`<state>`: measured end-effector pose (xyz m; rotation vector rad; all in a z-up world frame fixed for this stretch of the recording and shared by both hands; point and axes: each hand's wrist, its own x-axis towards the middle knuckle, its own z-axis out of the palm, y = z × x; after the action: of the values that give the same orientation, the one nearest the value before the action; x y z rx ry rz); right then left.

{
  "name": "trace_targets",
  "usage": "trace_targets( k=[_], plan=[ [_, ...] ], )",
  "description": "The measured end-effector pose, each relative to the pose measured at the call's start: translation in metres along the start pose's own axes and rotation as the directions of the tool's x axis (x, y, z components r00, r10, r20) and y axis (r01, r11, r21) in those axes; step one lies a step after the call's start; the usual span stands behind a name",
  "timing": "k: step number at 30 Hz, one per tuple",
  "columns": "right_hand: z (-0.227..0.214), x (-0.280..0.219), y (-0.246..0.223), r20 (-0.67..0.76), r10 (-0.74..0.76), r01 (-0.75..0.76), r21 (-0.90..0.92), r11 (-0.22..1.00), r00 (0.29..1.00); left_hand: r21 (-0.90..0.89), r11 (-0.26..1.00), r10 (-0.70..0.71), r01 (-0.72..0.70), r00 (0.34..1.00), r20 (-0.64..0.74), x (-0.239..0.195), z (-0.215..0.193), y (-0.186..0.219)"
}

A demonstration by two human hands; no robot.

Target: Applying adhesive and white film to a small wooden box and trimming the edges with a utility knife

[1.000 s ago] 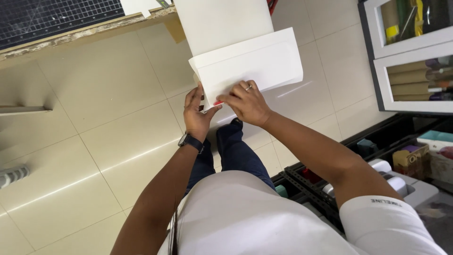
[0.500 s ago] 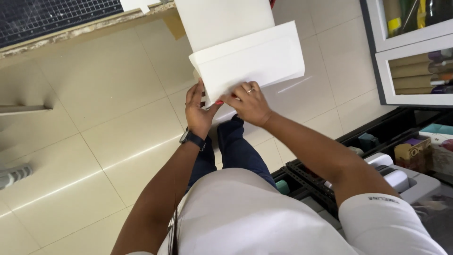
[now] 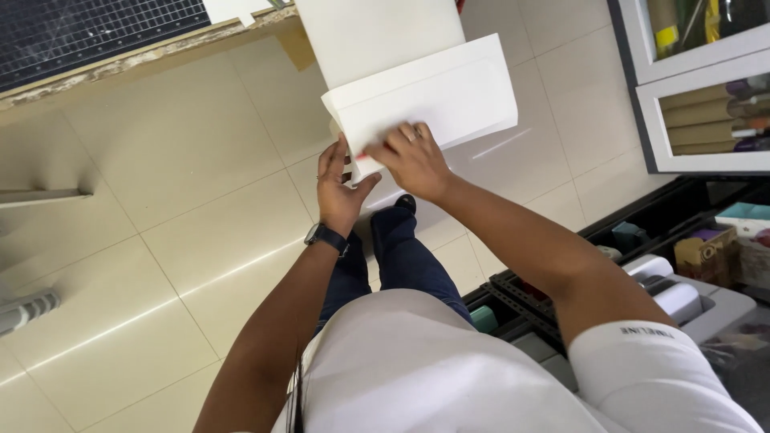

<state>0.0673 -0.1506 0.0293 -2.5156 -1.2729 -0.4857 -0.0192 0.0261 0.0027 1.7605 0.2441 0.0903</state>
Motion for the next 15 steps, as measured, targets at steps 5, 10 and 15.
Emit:
trace_targets(
  k=[5,10,15],
  plan=[
    [0.003,0.019,-0.006,-0.021,0.115,-0.116,-0.049,0.992,0.993,-0.03,1.0,0.001,0.002,0.997,0.08,0.001,-0.01,0.004],
    [-0.029,-0.011,-0.009,0.057,-0.024,0.019,0.093,0.996,0.998,-0.085,0.996,0.009,0.005,0.987,0.161,0.0,-0.021,0.004],
    [-0.024,-0.006,-0.002,0.027,-0.043,0.037,0.167,0.985,0.999,-0.111,0.994,0.026,-0.009,0.988,0.153,0.003,-0.018,0.005]
  ],
)
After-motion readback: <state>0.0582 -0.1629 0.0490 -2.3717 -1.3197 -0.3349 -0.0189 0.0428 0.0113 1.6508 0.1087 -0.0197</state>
